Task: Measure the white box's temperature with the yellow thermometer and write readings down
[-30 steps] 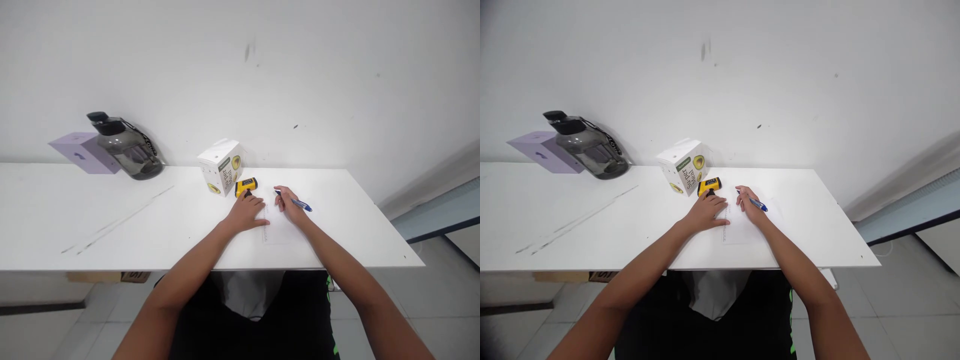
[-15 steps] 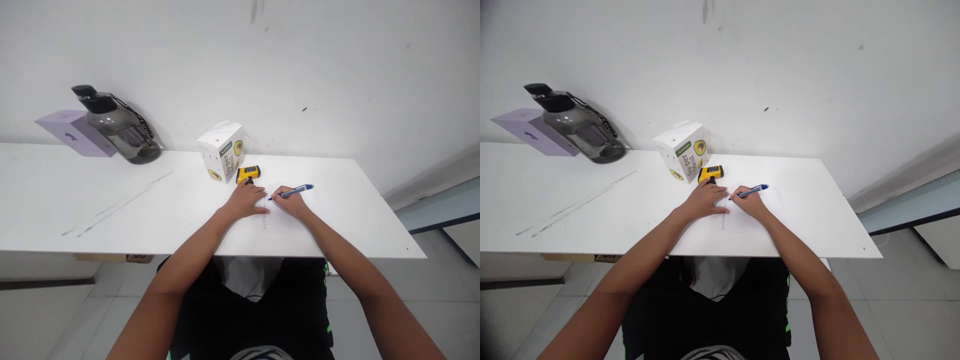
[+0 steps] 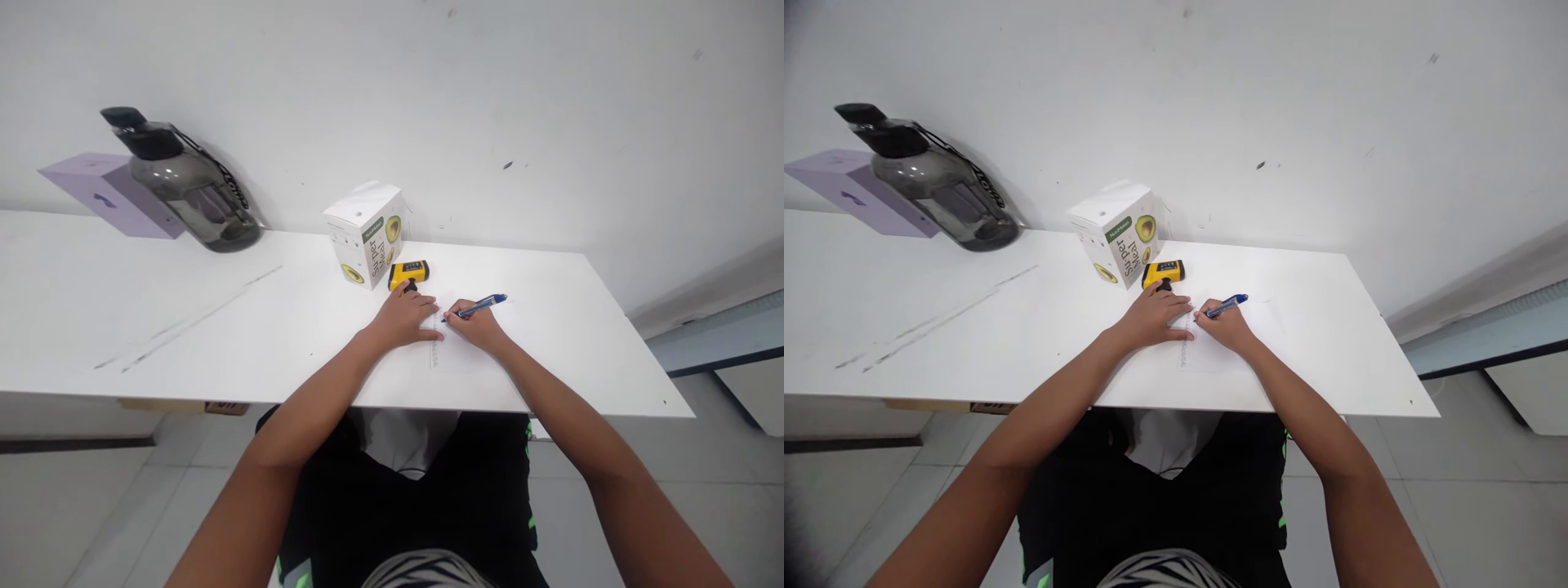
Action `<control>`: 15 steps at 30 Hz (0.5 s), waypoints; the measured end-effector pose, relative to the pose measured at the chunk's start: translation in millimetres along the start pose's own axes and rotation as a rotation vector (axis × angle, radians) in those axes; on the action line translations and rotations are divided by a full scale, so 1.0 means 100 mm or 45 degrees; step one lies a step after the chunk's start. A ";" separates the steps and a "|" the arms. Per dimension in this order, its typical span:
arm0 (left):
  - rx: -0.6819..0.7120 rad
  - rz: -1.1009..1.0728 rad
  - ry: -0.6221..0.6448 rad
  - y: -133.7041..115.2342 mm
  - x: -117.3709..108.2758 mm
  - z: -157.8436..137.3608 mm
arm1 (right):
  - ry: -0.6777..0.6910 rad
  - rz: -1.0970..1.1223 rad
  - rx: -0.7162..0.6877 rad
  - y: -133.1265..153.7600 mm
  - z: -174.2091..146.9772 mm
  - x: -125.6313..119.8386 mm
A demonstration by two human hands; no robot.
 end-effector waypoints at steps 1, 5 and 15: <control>0.002 0.001 -0.001 0.00 0.00 0.00 | 0.002 -0.003 -0.004 0.00 0.00 0.00; 0.000 -0.004 0.015 -0.01 0.00 0.00 | -0.002 -0.020 0.002 -0.01 0.00 0.01; -0.020 0.001 0.046 -0.01 0.00 0.00 | -0.003 0.005 0.014 -0.01 -0.01 0.00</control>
Point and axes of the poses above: each hand's wrist, its own z-axis towards the middle knuckle, its own x-axis out of the palm, y = z × x, the point moved 9 cm from there along z, towards the middle knuckle, and after that the axes turned 1 degree about y, right-handed, at the moved point
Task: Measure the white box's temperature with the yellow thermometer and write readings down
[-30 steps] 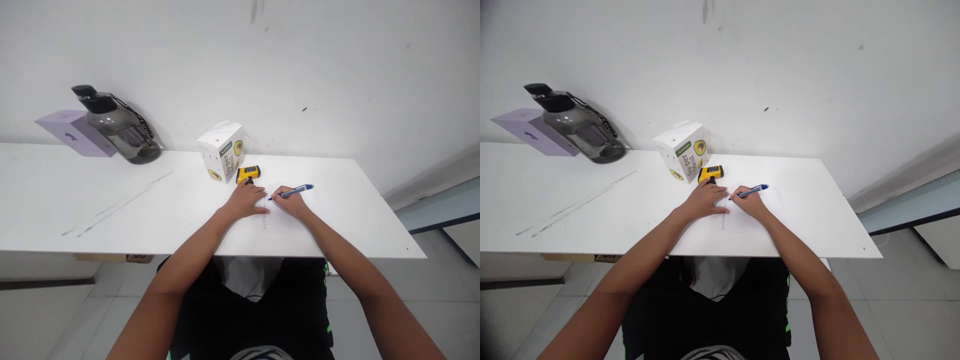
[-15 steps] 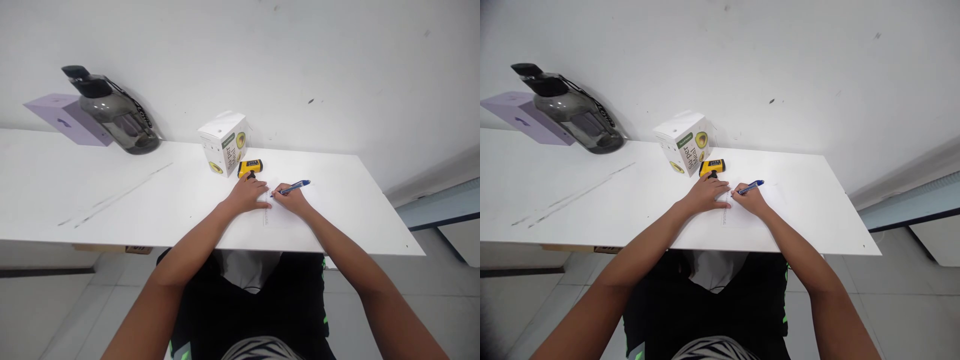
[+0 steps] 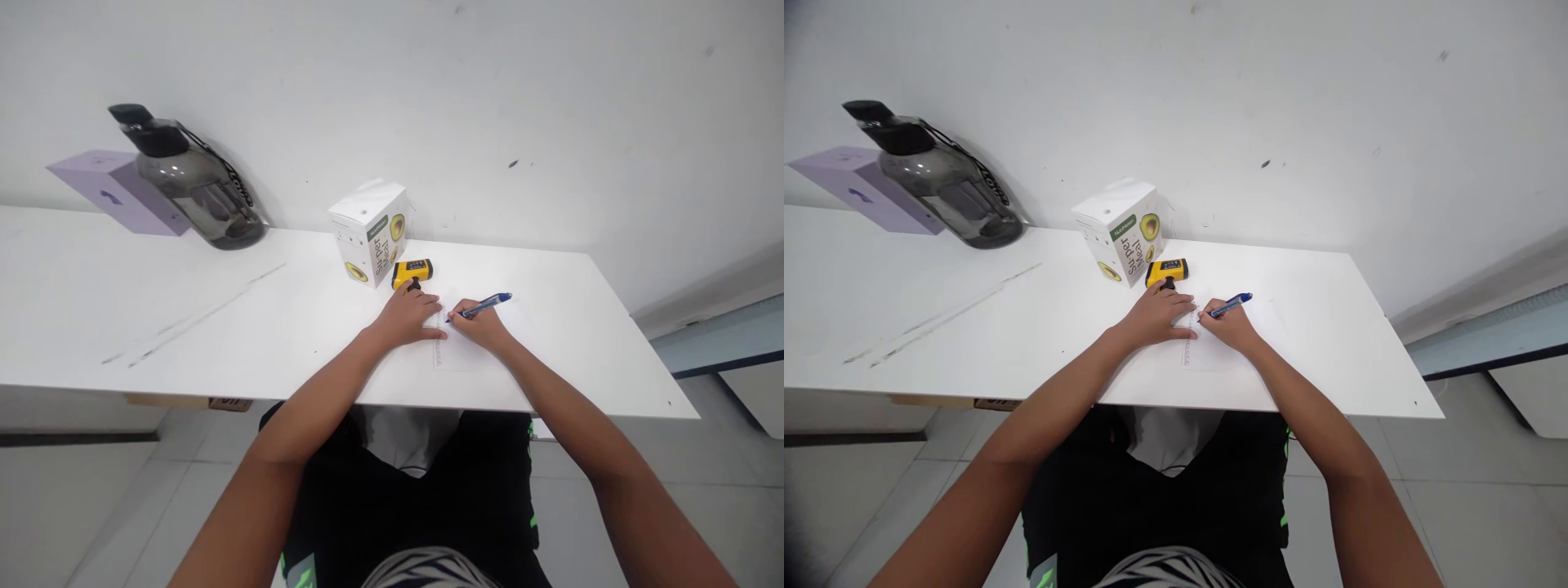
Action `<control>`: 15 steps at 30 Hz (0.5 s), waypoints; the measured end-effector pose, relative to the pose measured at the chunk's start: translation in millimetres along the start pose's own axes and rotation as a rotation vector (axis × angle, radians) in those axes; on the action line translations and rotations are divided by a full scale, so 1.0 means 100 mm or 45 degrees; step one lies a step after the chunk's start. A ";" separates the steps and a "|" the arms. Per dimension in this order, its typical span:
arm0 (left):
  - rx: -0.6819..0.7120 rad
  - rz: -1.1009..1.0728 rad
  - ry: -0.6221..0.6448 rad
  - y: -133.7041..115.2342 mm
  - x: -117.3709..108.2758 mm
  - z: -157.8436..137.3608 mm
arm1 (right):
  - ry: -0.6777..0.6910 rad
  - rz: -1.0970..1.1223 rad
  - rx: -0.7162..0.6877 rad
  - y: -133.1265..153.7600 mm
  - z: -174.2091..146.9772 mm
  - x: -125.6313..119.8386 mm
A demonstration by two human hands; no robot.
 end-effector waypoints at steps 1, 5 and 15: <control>0.000 0.001 -0.005 0.00 0.00 0.00 | -0.009 -0.005 -0.002 0.00 0.00 -0.01; 0.007 0.000 -0.015 0.00 -0.01 0.00 | -0.015 -0.026 -0.014 -0.01 0.01 0.00; 0.019 0.019 -0.006 0.00 0.01 0.00 | 0.009 -0.047 -0.022 0.01 0.00 0.01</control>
Point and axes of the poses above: each hand's wrist, its own z-axis towards the middle knuckle, its own x-axis out of the palm, y = z × x, the point moved 9 cm from there along z, towards the middle knuckle, and after that the axes turned 1 degree about y, right-handed, at the moved point
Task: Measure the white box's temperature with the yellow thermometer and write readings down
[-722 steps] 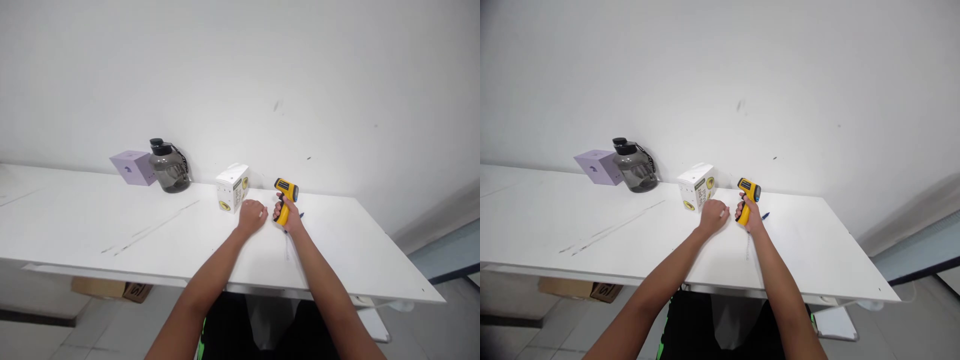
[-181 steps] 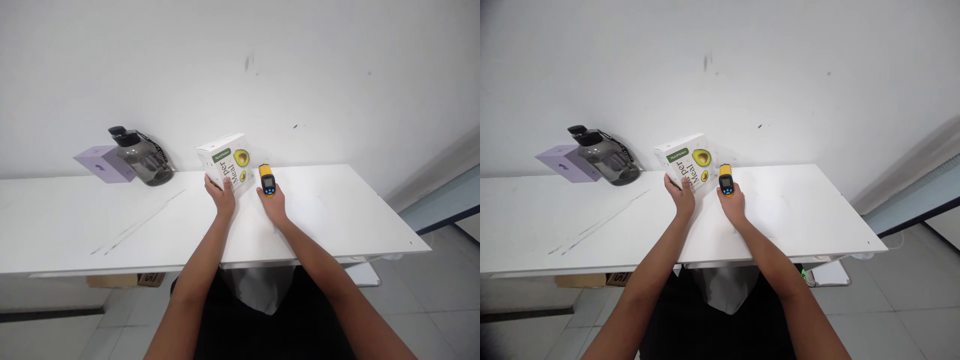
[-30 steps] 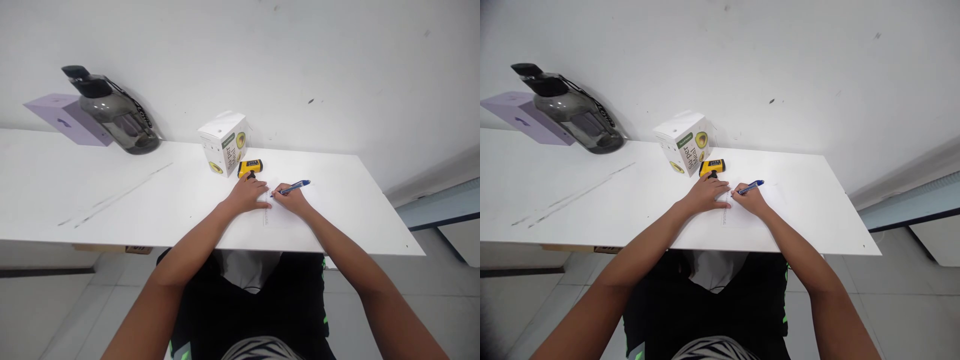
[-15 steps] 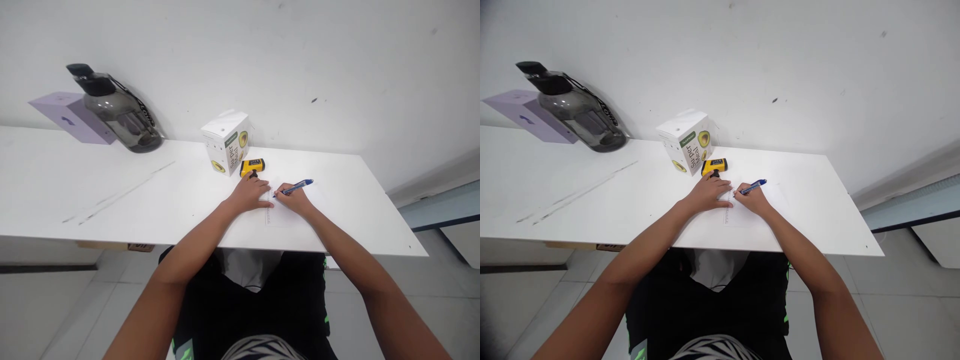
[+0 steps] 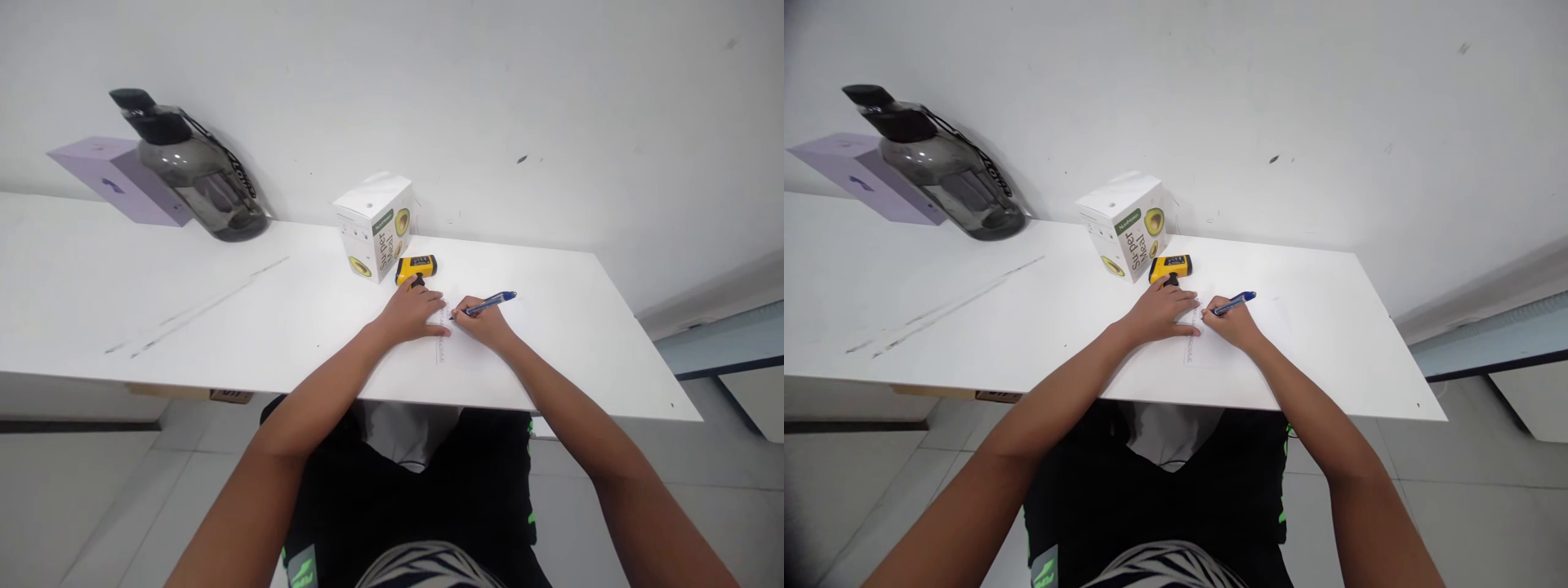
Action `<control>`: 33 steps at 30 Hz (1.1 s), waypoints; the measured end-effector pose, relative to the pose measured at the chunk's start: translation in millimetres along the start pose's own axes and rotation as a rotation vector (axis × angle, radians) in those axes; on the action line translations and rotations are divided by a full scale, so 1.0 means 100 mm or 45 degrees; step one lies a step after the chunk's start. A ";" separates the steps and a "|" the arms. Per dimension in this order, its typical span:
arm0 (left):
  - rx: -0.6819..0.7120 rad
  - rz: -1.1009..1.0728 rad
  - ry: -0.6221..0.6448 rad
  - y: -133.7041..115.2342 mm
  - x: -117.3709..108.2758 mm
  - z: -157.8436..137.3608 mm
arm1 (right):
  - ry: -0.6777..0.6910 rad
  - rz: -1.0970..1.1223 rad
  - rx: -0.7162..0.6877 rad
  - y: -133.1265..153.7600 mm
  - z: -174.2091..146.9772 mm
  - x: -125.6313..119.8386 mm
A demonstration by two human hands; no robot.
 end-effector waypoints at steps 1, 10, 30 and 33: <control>-0.001 0.003 -0.001 0.00 0.00 0.00 | 0.010 0.012 0.000 0.00 0.00 0.01; 0.007 0.024 -0.015 0.01 0.01 0.00 | 0.009 0.046 0.022 -0.01 0.00 0.00; 0.010 0.029 -0.010 0.00 0.00 0.00 | -0.011 0.036 0.057 0.04 -0.01 -0.04; 0.014 0.029 -0.004 -0.01 0.01 0.00 | 0.007 0.044 0.055 0.04 -0.02 -0.03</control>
Point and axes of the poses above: each hand's wrist, its own z-axis towards the middle knuckle, its own x-axis out of the palm, y = z × x, the point moved 9 cm from there along z, towards the middle knuckle, and after that the axes turned 1 degree about y, right-handed, at the moved point
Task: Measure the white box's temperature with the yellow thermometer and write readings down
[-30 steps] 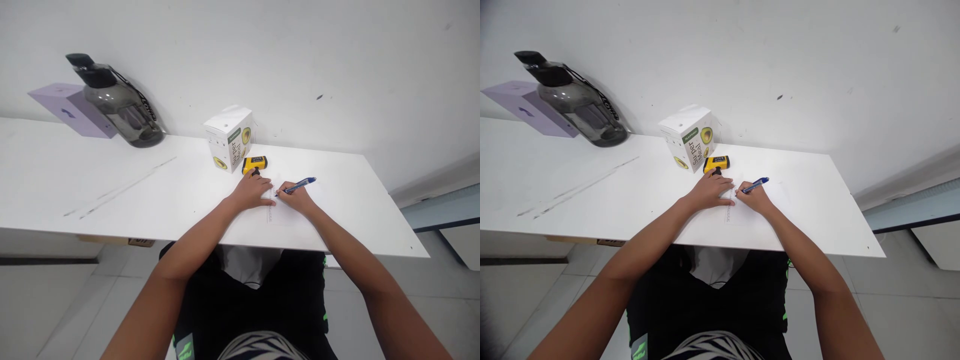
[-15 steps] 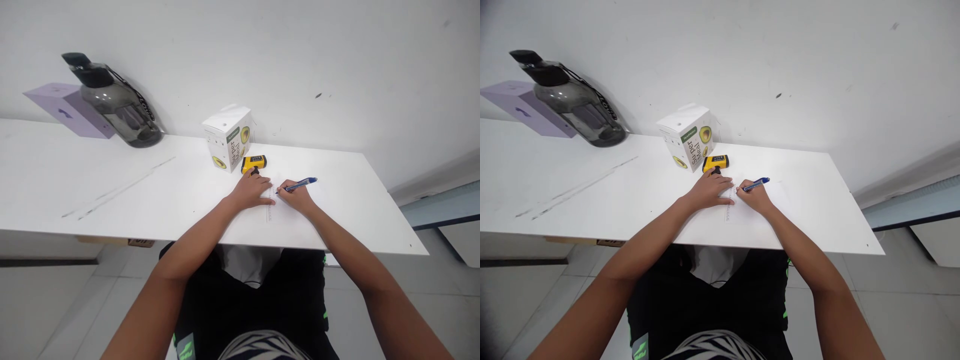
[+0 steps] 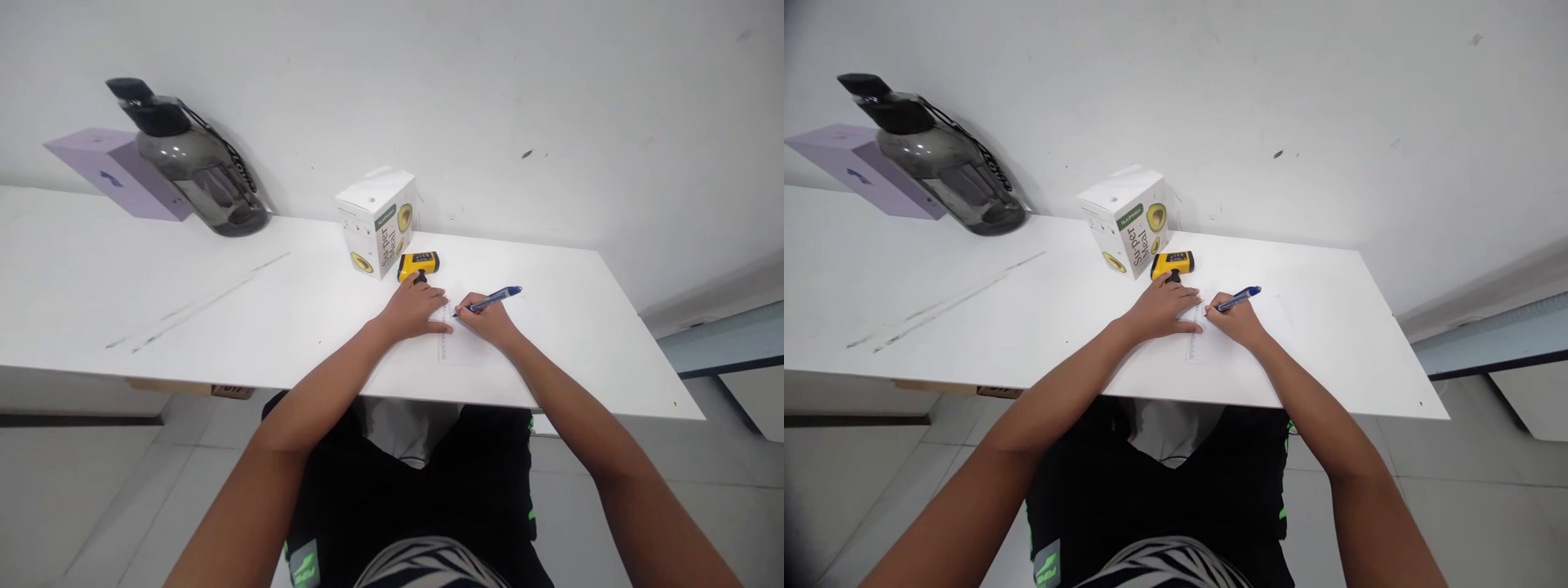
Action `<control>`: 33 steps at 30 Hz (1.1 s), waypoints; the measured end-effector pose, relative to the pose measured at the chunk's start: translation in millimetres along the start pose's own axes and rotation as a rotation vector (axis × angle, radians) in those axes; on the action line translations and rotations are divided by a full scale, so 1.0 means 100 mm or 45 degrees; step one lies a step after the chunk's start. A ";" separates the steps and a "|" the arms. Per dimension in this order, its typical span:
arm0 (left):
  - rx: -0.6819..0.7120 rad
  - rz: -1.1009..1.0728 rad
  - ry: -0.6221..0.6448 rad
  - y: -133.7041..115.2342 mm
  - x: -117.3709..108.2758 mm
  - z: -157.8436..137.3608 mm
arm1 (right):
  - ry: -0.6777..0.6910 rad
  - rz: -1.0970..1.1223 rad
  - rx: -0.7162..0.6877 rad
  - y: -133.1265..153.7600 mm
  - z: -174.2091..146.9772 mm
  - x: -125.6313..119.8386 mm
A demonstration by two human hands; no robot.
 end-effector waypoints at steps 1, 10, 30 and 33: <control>0.002 0.004 0.002 0.00 0.00 0.00 | 0.003 -0.001 0.003 0.00 0.00 0.00; -0.004 0.018 0.005 -0.01 -0.01 0.00 | -0.044 0.004 0.027 0.02 -0.03 -0.04; -0.004 -0.003 -0.031 -0.01 -0.05 -0.02 | -0.006 0.371 0.120 -0.12 0.08 -0.05; -0.015 -0.042 -0.064 -0.01 -0.08 -0.02 | 0.047 0.616 0.164 -0.15 0.10 -0.01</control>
Point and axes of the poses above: each hand's wrist, its own z-axis towards the middle knuckle, its own x-axis out of the palm, y = z × x, the point moved 9 cm from there along z, towards the middle knuckle, and after that the axes turned 1 degree about y, right-handed, at the moved point
